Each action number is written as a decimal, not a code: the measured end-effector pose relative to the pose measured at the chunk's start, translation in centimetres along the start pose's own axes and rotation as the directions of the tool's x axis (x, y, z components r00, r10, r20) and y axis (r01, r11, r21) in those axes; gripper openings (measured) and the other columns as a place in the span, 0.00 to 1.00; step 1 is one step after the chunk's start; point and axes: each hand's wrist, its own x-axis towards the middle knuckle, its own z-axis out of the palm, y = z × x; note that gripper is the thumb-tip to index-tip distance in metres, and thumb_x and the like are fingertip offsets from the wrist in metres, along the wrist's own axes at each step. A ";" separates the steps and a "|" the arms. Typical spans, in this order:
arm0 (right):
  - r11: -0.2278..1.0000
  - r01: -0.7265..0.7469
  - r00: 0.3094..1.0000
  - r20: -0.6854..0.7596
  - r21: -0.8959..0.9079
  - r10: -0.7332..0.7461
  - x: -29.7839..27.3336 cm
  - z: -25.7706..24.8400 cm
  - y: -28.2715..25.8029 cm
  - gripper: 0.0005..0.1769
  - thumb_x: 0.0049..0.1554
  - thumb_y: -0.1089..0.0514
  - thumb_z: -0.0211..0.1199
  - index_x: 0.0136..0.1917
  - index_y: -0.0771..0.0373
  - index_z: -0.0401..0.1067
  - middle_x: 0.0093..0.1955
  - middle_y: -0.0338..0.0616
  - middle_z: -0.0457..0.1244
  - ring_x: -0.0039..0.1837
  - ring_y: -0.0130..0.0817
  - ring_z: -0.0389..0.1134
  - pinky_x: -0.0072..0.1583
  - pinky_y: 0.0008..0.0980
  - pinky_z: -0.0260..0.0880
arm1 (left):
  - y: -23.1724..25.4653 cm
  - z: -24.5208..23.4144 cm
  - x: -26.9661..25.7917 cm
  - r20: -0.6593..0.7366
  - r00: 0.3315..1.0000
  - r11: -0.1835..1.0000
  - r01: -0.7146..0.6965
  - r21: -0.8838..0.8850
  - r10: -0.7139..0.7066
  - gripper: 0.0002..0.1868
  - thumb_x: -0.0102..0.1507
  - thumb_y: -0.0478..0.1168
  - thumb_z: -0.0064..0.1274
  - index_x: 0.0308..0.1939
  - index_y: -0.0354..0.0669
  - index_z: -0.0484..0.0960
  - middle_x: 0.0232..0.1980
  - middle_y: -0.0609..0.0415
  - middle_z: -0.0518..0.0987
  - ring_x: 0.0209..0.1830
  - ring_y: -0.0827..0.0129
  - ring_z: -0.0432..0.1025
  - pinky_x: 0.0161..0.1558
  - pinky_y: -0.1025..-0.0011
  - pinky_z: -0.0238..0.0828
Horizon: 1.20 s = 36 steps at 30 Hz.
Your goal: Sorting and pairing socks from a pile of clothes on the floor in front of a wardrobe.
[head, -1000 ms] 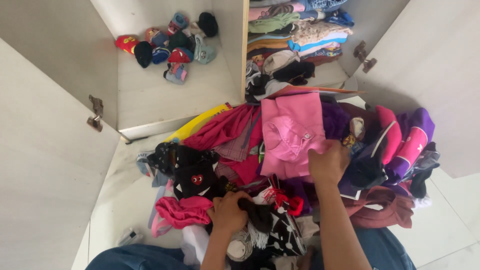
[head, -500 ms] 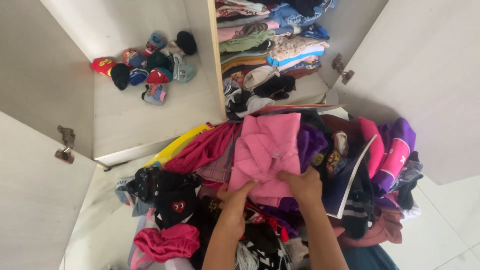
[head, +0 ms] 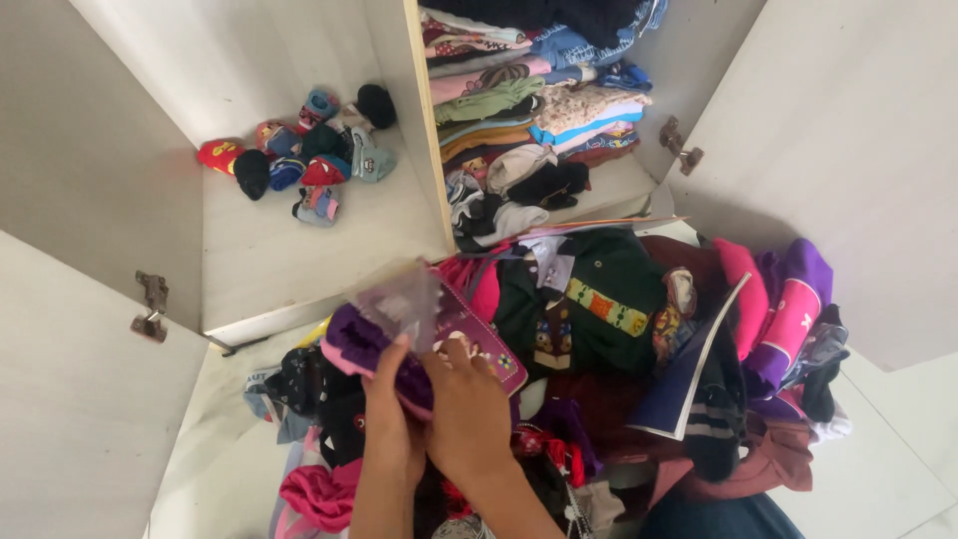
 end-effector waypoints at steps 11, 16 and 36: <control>0.758 -0.346 0.902 0.419 0.553 0.106 6.4 4.5 12.8 0.09 0.54 0.58 0.65 0.48 0.60 0.79 0.42 0.43 0.72 0.45 0.32 0.71 0.49 0.32 0.71 | -1.5 -11.0 3.1 -0.272 0.907 0.863 -0.162 0.478 0.321 0.33 0.52 0.27 0.60 0.62 0.42 0.75 0.54 0.55 0.81 0.51 0.63 0.76 0.52 0.65 0.73; 0.922 -0.182 0.977 -0.044 0.341 0.209 11.4 4.7 22.4 0.16 0.51 0.61 0.64 0.54 0.60 0.76 0.53 0.50 0.70 0.57 0.45 0.71 0.58 0.36 0.70 | 3.3 -10.2 2.8 -0.269 0.861 0.821 -0.252 0.513 0.432 0.33 0.53 0.26 0.59 0.64 0.40 0.75 0.56 0.51 0.81 0.51 0.61 0.76 0.54 0.65 0.72; 0.996 -0.050 0.907 -0.413 0.079 0.078 12.1 5.6 23.0 0.10 0.47 0.62 0.72 0.44 0.64 0.76 0.52 0.53 0.68 0.53 0.54 0.71 0.55 0.45 0.71 | 18.8 -5.5 -6.0 0.216 0.345 -0.050 -0.432 0.900 0.913 0.25 0.57 0.27 0.61 0.59 0.31 0.81 0.44 0.59 0.79 0.41 0.80 0.71 0.48 0.79 0.68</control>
